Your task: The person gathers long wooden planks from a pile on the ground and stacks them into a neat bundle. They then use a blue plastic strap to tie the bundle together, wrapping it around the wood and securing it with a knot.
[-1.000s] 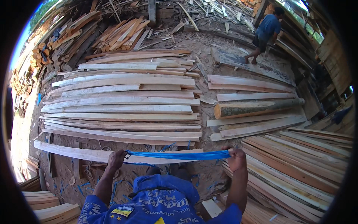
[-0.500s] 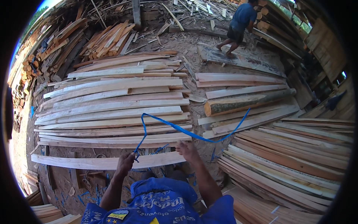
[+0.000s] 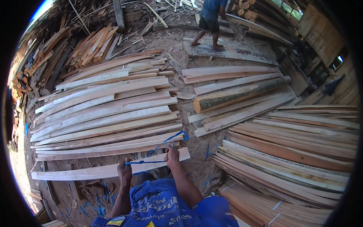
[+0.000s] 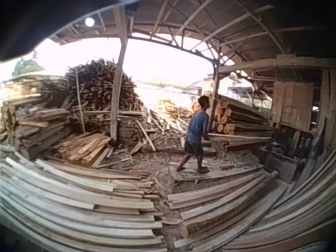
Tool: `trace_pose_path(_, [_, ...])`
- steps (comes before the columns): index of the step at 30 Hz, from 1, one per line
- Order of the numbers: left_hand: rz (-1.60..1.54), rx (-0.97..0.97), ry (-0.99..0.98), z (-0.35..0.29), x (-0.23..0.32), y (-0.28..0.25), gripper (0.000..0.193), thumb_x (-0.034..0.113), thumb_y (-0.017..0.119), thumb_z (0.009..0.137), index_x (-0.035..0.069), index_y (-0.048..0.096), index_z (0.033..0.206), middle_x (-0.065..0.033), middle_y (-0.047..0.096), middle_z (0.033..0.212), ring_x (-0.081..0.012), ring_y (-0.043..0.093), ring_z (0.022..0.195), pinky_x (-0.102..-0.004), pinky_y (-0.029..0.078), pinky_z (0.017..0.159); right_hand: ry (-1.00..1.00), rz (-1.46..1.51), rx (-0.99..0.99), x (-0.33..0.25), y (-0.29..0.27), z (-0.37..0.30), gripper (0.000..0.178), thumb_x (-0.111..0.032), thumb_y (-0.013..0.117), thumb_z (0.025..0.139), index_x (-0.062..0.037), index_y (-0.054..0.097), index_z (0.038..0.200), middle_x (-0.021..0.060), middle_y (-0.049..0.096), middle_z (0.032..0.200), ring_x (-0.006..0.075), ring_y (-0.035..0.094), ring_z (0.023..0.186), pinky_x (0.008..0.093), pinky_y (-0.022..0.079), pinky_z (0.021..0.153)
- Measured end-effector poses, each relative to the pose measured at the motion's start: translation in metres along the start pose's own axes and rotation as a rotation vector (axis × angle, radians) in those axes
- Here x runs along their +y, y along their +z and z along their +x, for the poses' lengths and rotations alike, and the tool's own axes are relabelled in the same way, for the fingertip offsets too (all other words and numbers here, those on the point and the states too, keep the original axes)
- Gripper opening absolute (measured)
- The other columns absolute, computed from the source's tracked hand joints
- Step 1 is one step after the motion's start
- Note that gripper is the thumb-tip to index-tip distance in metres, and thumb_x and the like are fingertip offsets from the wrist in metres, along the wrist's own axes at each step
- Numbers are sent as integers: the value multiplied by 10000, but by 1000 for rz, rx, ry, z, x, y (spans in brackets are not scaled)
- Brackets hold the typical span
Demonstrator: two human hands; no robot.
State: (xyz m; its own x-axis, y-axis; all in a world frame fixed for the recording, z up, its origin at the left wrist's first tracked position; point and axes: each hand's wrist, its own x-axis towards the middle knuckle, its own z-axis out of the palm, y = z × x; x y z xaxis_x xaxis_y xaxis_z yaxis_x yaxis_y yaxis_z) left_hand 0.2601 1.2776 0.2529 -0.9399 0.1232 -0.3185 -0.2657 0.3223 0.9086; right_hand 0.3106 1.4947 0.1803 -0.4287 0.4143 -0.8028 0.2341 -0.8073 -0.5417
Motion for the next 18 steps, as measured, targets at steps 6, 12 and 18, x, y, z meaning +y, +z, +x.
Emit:
trace_pose_path(6, [-1332,-366,-130,-38,0,26,538,423,299,967,113,411,543,-52,393,471,-203,417,482,-388,445,704,249,198,225,24,-9,41,292,-173,629,765,-152,399,586,-34,284,500,110,221,371,256,206,357])
trace_pose_path(12, [-993,-504,-168,-95,-16,-3,514,335,367,966,109,361,505,3,305,468,-134,282,435,-303,324,515,182,323,556,31,-4,39,141,-134,544,734,-79,414,743,46,357,596,154,320,440,296,227,397])
trace_pose_path(18, [-853,-660,-104,-106,-24,-56,497,317,457,943,113,370,498,21,341,489,-85,310,447,-252,244,444,220,331,699,64,11,33,118,-128,505,731,-79,399,741,60,343,602,161,302,450,302,221,411])
